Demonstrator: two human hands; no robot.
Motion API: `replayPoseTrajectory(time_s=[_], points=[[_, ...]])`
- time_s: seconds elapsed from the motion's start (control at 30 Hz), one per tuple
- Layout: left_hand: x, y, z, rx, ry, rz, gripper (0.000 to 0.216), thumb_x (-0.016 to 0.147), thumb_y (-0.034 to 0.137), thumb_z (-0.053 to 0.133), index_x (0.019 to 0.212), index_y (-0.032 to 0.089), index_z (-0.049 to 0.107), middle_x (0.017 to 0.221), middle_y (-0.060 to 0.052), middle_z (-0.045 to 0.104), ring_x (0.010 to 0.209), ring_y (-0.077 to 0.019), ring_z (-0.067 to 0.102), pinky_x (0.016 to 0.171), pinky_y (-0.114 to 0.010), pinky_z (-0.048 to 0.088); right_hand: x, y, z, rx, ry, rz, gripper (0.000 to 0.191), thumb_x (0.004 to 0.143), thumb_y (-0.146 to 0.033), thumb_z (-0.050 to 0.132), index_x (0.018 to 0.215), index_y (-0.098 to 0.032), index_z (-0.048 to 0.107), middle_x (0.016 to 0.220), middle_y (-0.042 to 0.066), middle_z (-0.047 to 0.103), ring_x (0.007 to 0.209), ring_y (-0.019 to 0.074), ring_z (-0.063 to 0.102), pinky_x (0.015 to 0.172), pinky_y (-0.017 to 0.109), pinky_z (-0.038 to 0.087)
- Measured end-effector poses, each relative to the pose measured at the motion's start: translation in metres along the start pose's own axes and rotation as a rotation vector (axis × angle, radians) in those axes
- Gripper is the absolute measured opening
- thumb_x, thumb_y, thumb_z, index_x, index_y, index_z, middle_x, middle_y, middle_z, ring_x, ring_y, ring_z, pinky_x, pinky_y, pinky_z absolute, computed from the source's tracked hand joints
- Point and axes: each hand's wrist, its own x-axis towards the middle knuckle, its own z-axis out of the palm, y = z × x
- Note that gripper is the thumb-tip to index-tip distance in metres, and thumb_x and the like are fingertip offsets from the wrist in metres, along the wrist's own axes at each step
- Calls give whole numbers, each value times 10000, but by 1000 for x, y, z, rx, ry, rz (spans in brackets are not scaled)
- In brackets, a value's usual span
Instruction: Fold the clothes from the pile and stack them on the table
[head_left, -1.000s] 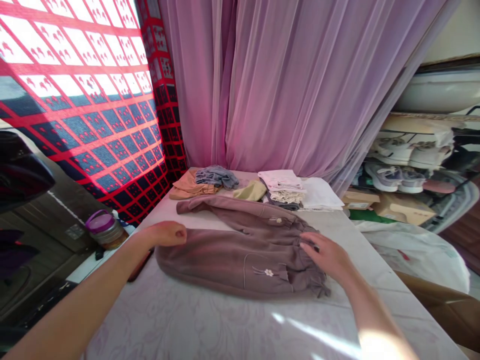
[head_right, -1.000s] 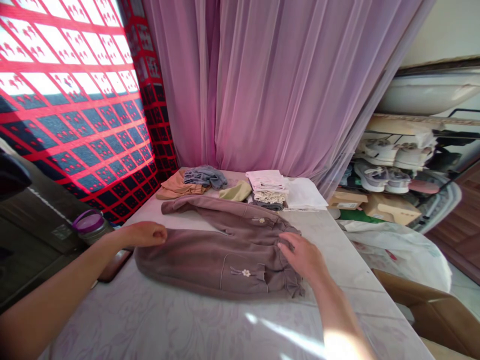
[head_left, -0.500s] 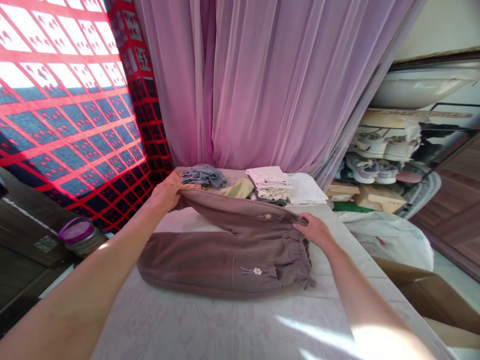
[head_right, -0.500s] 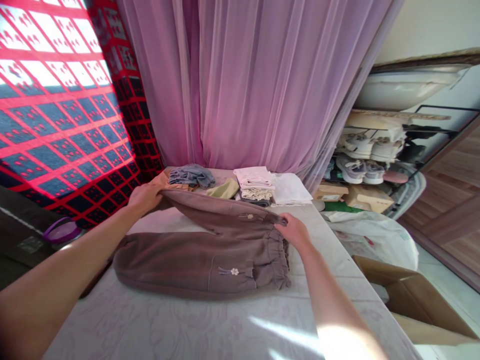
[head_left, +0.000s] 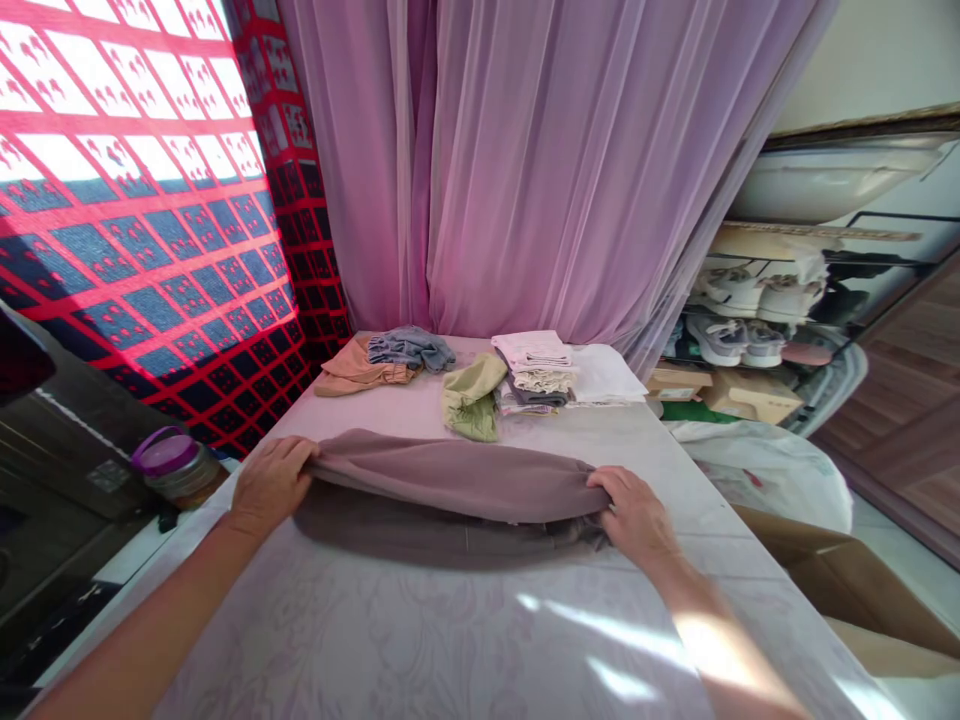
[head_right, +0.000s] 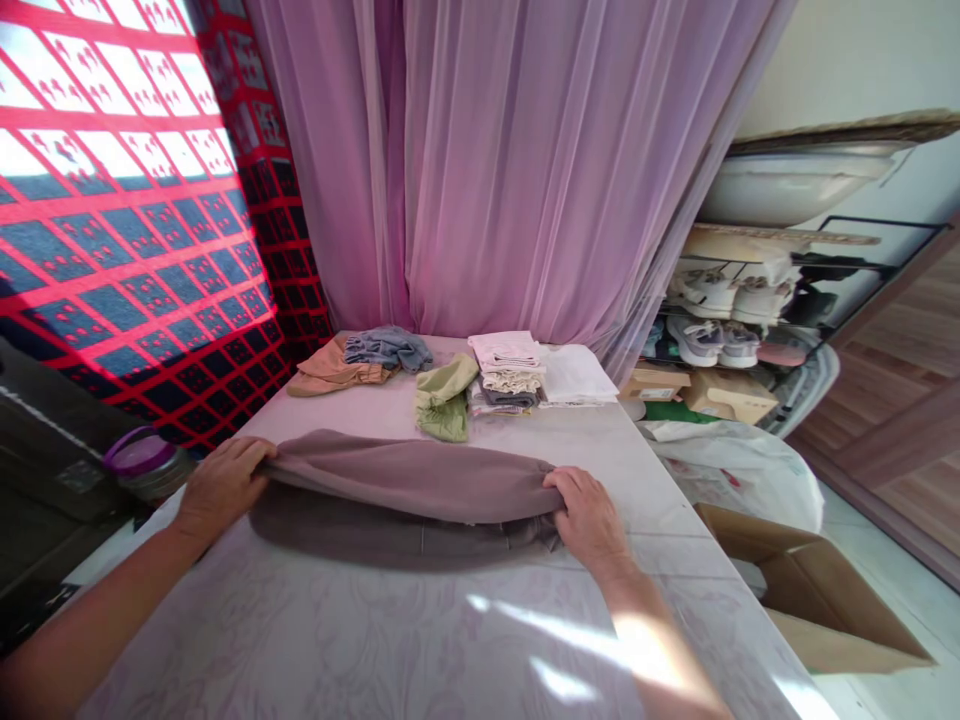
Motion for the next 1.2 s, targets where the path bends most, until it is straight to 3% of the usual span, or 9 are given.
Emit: replayPoseTrajectory(time_s=[0.13,0.37,0.57,0.7,0.83,0.93,1.07,1.2], points=[[-24,1,8,-103,-18,29,225,653,100,466,811,221,572,1023,-77,674,1006,-255,582,942,-402,438,-7,-7,-6,-61,-52,-28,391,614,-29,433,913,-227,588,992,48,633,988,217,568,857,339,437],[-35,15,-6,-141,-130,-29,311,670,52,412,817,236,615,1088,-63,691,1090,-253,575,982,-419,403,-19,-6,-8,-122,-164,-25,388,593,-46,435,863,-236,639,965,57,640,932,232,583,831,354,454],[-46,19,-3,-195,-361,-14,354,641,53,428,844,249,642,1055,-38,700,1084,-240,577,964,-404,391,-18,-1,-14,-18,-336,61,412,588,-104,431,879,-264,677,1013,47,665,972,242,609,867,385,474],[-34,13,-14,-241,-479,1,316,706,117,439,875,269,658,1050,1,710,1068,-218,591,921,-361,401,-16,14,-24,182,-424,158,368,682,-226,454,951,-294,696,1112,32,682,1055,246,615,931,375,476],[-2,5,-27,-120,-443,-121,301,881,293,372,922,247,666,950,-36,716,900,-208,631,812,-333,434,2,30,-21,174,-268,431,361,802,-455,432,986,-280,689,1115,55,694,971,261,658,811,364,531],[19,-5,-23,-36,-509,-132,308,855,386,458,1021,244,674,1095,-80,691,1036,-263,601,862,-374,425,21,34,-10,93,-299,619,418,777,-561,479,936,-238,690,1002,97,729,829,283,686,739,403,544],[25,-18,-5,-67,-708,-121,517,775,471,556,1249,268,600,1389,-110,530,1281,-327,458,1005,-461,349,33,27,1,181,-440,655,421,677,-600,618,863,-228,686,865,93,749,787,294,689,693,395,546],[19,-20,2,-102,-748,-86,590,804,529,491,1322,253,542,1259,-121,617,1165,-321,550,965,-456,378,28,23,1,320,-390,701,402,612,-500,696,896,-216,677,810,70,741,726,259,682,619,333,530]])
